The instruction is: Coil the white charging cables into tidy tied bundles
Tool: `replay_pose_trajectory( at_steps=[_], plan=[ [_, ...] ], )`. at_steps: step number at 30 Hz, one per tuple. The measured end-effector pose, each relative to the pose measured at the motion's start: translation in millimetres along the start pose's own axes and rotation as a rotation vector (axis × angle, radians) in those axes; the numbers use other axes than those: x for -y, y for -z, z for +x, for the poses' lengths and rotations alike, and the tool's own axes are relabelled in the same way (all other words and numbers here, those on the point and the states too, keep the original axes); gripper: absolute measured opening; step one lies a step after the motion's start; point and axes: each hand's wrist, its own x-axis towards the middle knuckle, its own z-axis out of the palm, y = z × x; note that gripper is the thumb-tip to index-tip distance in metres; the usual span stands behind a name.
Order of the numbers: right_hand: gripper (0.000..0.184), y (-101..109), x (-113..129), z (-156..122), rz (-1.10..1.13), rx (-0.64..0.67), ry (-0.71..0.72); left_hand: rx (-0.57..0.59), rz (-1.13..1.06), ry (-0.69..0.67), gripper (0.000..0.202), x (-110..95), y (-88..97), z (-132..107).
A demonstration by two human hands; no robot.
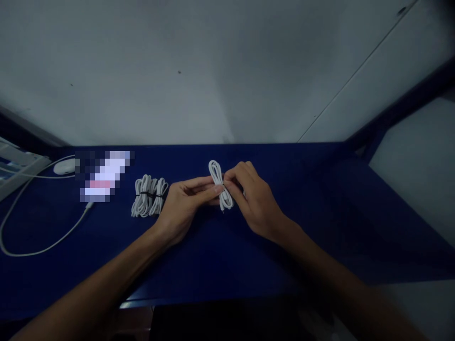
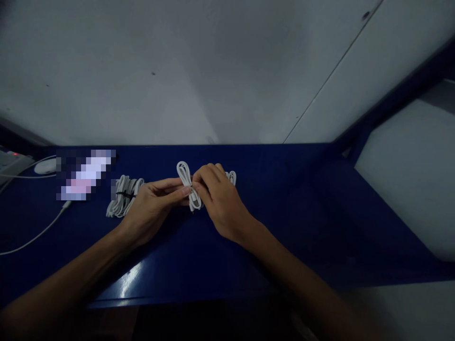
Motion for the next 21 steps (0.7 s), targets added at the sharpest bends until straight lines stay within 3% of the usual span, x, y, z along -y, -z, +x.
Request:
replay_pose_trajectory(
  at_steps=[7,16,21],
  plan=[
    [0.018,5.6,6.2,-0.2,0.479,0.012,-0.311,0.013,0.037,-0.085,0.019,-1.5,2.3,-0.8],
    [0.018,8.1,1.2,2.7,0.663,-0.033,-0.401,0.09,-0.068,-0.005,0.028,-7.2,-0.4,-1.4],
    [0.017,7.0,-0.7,1.8,0.873,0.057,-0.481,0.118,-0.056,-0.034,0.029,-9.7,1.1,-3.0]
  ],
)
